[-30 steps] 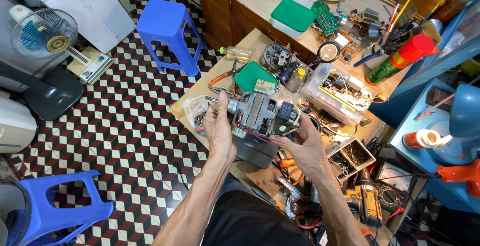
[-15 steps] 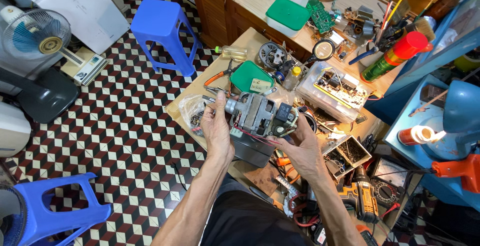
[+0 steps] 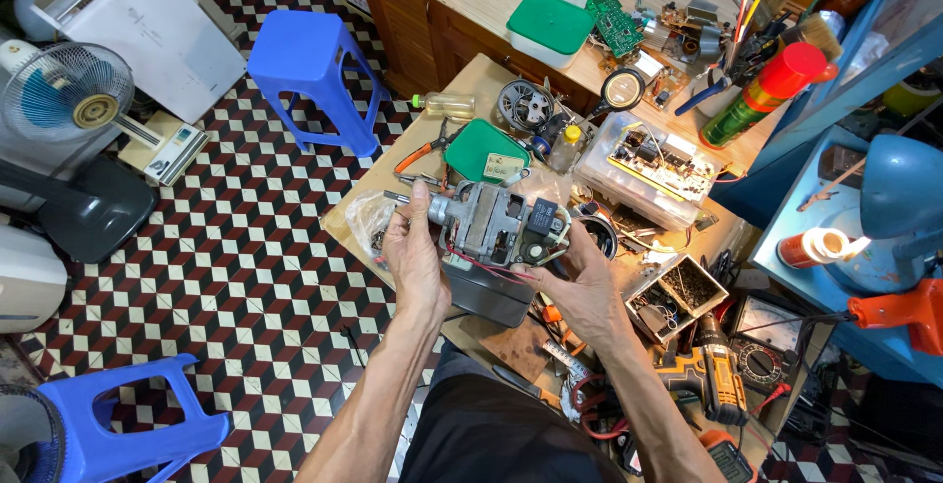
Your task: The person assembles an electrical motor by hand, using a cordless drill to tighten screws and inserting small metal components into the motor housing. The person handles the motor, drill, and small parts throughout the clip.
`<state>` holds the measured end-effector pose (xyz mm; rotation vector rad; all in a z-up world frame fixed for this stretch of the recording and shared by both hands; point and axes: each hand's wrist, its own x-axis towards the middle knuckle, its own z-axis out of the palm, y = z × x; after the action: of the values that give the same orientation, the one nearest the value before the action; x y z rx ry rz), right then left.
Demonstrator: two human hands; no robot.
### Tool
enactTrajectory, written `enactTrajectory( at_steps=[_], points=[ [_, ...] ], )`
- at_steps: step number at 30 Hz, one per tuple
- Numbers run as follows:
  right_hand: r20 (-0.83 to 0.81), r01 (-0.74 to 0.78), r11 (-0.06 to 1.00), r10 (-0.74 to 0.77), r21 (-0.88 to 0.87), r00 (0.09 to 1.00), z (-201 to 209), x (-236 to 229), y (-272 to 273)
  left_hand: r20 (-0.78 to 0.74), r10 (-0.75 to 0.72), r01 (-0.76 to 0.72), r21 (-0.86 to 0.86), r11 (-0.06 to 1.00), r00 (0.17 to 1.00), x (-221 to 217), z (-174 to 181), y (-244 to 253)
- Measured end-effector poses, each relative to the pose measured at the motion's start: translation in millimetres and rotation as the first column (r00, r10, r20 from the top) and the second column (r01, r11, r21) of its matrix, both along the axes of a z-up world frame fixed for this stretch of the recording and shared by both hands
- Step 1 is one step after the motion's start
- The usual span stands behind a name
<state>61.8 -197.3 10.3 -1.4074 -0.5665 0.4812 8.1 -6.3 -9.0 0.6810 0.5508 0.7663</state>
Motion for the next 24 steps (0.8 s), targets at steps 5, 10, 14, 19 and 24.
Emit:
enactTrajectory(
  at_steps=[5, 10, 14, 19, 24],
  points=[
    [-0.046, -0.009, 1.000, 0.007, -0.025, 0.999, 0, 5, -4, -0.012, -0.005, 0.005, -0.006, 1.000, 1.000, -1, 3, -4],
    [-0.175, -0.038, 0.999, 0.043, 0.031, 0.984, 0, 11, -7, 0.005, 0.006, -0.006, 0.012, 1.000, 1.000, -3, 3, -7],
    [0.020, -0.043, 0.998, 0.044, -0.040, 0.999, -1, 12, -6, 0.005, 0.005, -0.005, 0.028, 1.000, 1.000, -5, 3, -7],
    [0.002, -0.073, 0.997, 0.073, 0.001, 0.997, -4, 17, -5, -0.001, -0.009, 0.009, 0.037, 0.999, 1.000, -8, 5, -6],
    [0.036, -0.052, 0.999, 0.052, 0.000, 0.998, -8, 18, -5, -0.025, -0.032, 0.032, 0.001, 0.999, 0.999, -10, 10, -7]
  ],
)
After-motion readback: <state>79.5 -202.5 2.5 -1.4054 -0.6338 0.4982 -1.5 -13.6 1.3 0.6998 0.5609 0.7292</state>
